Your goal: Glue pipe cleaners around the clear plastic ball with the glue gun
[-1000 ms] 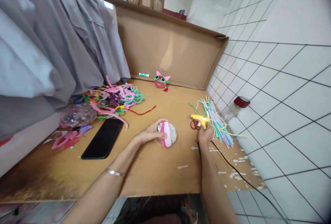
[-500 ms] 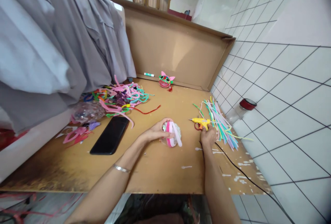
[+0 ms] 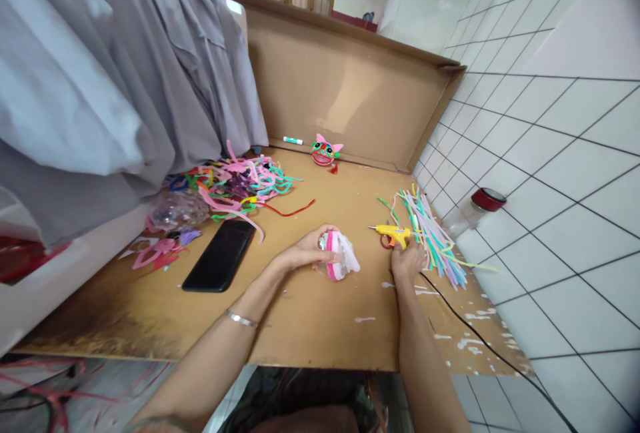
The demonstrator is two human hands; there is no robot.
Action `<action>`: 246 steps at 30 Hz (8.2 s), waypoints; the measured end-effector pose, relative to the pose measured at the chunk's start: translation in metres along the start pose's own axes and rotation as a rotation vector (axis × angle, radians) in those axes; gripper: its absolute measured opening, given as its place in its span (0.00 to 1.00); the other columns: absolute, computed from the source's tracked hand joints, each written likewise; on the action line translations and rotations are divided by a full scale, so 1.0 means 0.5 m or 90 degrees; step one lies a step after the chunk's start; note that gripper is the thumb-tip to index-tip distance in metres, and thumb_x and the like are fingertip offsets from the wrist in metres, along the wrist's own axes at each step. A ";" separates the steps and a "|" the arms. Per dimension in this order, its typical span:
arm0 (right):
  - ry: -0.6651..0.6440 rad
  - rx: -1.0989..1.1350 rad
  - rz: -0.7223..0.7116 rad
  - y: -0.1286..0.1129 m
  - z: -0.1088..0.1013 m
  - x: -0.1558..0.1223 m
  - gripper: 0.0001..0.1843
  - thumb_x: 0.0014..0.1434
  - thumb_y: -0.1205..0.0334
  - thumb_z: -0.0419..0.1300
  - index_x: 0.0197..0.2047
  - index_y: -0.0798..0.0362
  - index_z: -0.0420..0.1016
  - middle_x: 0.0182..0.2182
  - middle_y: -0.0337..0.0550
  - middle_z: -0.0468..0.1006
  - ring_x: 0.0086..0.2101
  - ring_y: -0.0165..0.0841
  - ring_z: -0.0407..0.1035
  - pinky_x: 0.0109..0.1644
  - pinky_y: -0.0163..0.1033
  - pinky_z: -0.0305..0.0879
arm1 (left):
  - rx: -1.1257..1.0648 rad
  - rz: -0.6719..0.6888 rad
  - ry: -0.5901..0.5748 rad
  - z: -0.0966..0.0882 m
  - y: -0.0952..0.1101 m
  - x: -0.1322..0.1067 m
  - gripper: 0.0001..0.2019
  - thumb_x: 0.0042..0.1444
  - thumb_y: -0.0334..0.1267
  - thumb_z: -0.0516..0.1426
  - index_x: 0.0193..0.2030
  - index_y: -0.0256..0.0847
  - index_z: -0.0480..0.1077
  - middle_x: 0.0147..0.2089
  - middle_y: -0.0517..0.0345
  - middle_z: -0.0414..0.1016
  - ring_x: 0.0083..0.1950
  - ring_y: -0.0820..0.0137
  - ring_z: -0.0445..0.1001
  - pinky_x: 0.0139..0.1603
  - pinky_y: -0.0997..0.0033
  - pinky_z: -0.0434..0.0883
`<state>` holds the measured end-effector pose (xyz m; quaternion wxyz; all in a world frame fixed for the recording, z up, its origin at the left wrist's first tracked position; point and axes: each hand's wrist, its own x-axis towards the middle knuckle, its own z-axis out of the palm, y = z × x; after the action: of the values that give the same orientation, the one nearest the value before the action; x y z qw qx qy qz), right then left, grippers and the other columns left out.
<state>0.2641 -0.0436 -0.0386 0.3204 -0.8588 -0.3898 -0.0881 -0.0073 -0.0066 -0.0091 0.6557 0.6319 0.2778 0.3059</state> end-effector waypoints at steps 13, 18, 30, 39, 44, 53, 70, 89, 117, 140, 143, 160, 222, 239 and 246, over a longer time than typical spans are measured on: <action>0.121 0.341 -0.524 -0.105 -0.052 -0.082 0.18 0.62 0.57 0.54 0.53 0.52 0.70 0.43 0.50 0.75 0.45 0.42 0.69 0.51 0.50 0.60 | -0.001 0.014 0.005 -0.001 -0.011 0.006 0.36 0.38 0.46 0.71 0.53 0.41 0.63 0.39 0.62 0.69 0.39 0.71 0.68 0.40 0.72 0.68; 0.053 0.356 -0.680 -0.179 -0.100 -0.115 0.23 0.61 0.53 0.55 0.58 0.53 0.69 0.46 0.51 0.72 0.46 0.43 0.67 0.52 0.52 0.57 | 0.016 0.051 0.025 0.001 -0.011 0.010 0.32 0.38 0.41 0.69 0.50 0.39 0.65 0.40 0.62 0.69 0.39 0.71 0.68 0.41 0.72 0.67; 0.008 0.553 -0.521 -0.144 -0.060 -0.126 0.10 0.65 0.64 0.55 0.44 0.49 0.76 0.36 0.43 0.79 0.39 0.36 0.73 0.45 0.44 0.69 | 0.058 0.011 0.008 0.008 0.027 -0.009 0.31 0.38 0.45 0.68 0.49 0.39 0.64 0.37 0.63 0.67 0.36 0.72 0.65 0.36 0.74 0.64; 0.048 0.452 -0.568 -0.144 -0.067 -0.139 0.07 0.64 0.65 0.56 0.40 0.49 0.76 0.33 0.42 0.77 0.36 0.35 0.71 0.42 0.44 0.66 | 0.069 0.029 0.013 0.006 0.023 -0.007 0.32 0.38 0.45 0.68 0.50 0.39 0.64 0.39 0.62 0.69 0.38 0.71 0.66 0.40 0.71 0.65; 0.028 0.453 -0.576 -0.152 -0.075 -0.152 0.06 0.63 0.65 0.55 0.37 0.50 0.74 0.33 0.43 0.76 0.35 0.35 0.71 0.40 0.44 0.67 | 0.046 0.018 0.008 0.008 0.027 -0.009 0.32 0.37 0.45 0.68 0.49 0.40 0.63 0.39 0.61 0.68 0.39 0.70 0.66 0.40 0.72 0.65; 0.034 0.489 -0.592 -0.157 -0.074 -0.151 0.05 0.61 0.67 0.57 0.38 0.52 0.74 0.31 0.44 0.76 0.34 0.34 0.70 0.38 0.42 0.67 | 0.042 0.017 0.013 0.007 0.024 -0.008 0.32 0.37 0.45 0.68 0.50 0.40 0.63 0.40 0.60 0.68 0.39 0.70 0.66 0.40 0.71 0.66; -0.003 0.486 -0.575 -0.151 -0.067 -0.155 0.07 0.61 0.64 0.56 0.39 0.51 0.76 0.33 0.44 0.76 0.35 0.35 0.71 0.39 0.43 0.68 | 0.061 0.029 0.020 0.004 0.018 -0.004 0.32 0.37 0.45 0.68 0.50 0.40 0.64 0.39 0.61 0.68 0.38 0.71 0.65 0.39 0.73 0.65; -0.021 0.499 -0.555 -0.151 -0.064 -0.159 0.07 0.62 0.63 0.56 0.38 0.51 0.76 0.33 0.45 0.75 0.35 0.35 0.70 0.39 0.44 0.69 | 0.093 0.035 0.029 0.002 0.016 -0.003 0.32 0.38 0.45 0.69 0.51 0.40 0.65 0.38 0.61 0.69 0.38 0.71 0.66 0.37 0.73 0.65; 0.109 0.500 -0.643 -0.148 -0.032 -0.157 0.08 0.58 0.69 0.59 0.42 0.51 0.72 0.34 0.45 0.71 0.35 0.35 0.68 0.37 0.41 0.70 | 0.032 0.027 -0.006 -0.001 0.013 -0.002 0.40 0.34 0.54 0.71 0.52 0.40 0.63 0.40 0.61 0.69 0.38 0.72 0.66 0.39 0.73 0.65; 0.086 0.476 -0.617 -0.147 -0.034 -0.161 0.07 0.58 0.68 0.58 0.40 0.52 0.74 0.34 0.45 0.71 0.35 0.34 0.68 0.37 0.41 0.70 | 0.093 0.030 0.002 -0.003 0.012 -0.003 0.39 0.38 0.55 0.69 0.55 0.40 0.64 0.41 0.60 0.69 0.39 0.71 0.67 0.38 0.74 0.66; 0.099 0.483 -0.625 -0.148 -0.033 -0.160 0.08 0.58 0.69 0.58 0.40 0.52 0.74 0.34 0.45 0.71 0.35 0.34 0.68 0.37 0.40 0.70 | 0.119 0.028 0.002 -0.004 0.014 -0.004 0.37 0.40 0.54 0.68 0.55 0.40 0.64 0.41 0.60 0.69 0.39 0.71 0.66 0.38 0.74 0.66; 0.092 0.470 -0.624 -0.142 -0.034 -0.155 0.08 0.57 0.69 0.58 0.40 0.53 0.75 0.33 0.46 0.72 0.34 0.34 0.69 0.37 0.40 0.70 | 0.189 0.149 0.103 0.000 0.010 0.008 0.34 0.36 0.47 0.72 0.52 0.41 0.70 0.64 0.47 0.64 0.64 0.56 0.64 0.66 0.57 0.60; 0.092 0.463 -0.587 -0.142 -0.032 -0.158 0.07 0.59 0.67 0.57 0.40 0.53 0.74 0.34 0.46 0.71 0.35 0.36 0.68 0.37 0.43 0.71 | 0.425 0.208 0.021 0.016 0.025 -0.007 0.44 0.30 0.49 0.74 0.56 0.42 0.64 0.57 0.47 0.67 0.57 0.55 0.69 0.59 0.56 0.67; 0.093 0.480 -0.588 -0.142 -0.031 -0.153 0.08 0.58 0.67 0.58 0.41 0.52 0.74 0.34 0.46 0.73 0.35 0.36 0.69 0.38 0.42 0.70 | 0.497 0.222 0.067 0.032 0.026 -0.015 0.39 0.35 0.45 0.71 0.55 0.43 0.63 0.57 0.50 0.68 0.55 0.58 0.71 0.56 0.59 0.70; 0.091 0.479 -0.584 -0.141 -0.029 -0.151 0.08 0.58 0.67 0.58 0.42 0.51 0.73 0.34 0.45 0.73 0.35 0.35 0.69 0.38 0.41 0.70 | 0.497 0.213 0.060 0.034 0.034 -0.017 0.36 0.37 0.45 0.70 0.54 0.41 0.63 0.53 0.50 0.70 0.51 0.58 0.73 0.52 0.60 0.71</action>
<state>0.1628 -0.0645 -0.0235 0.5572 -0.4222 -0.7030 -0.1309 -0.0009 -0.0239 0.0084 0.2954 0.8542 0.2964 0.3087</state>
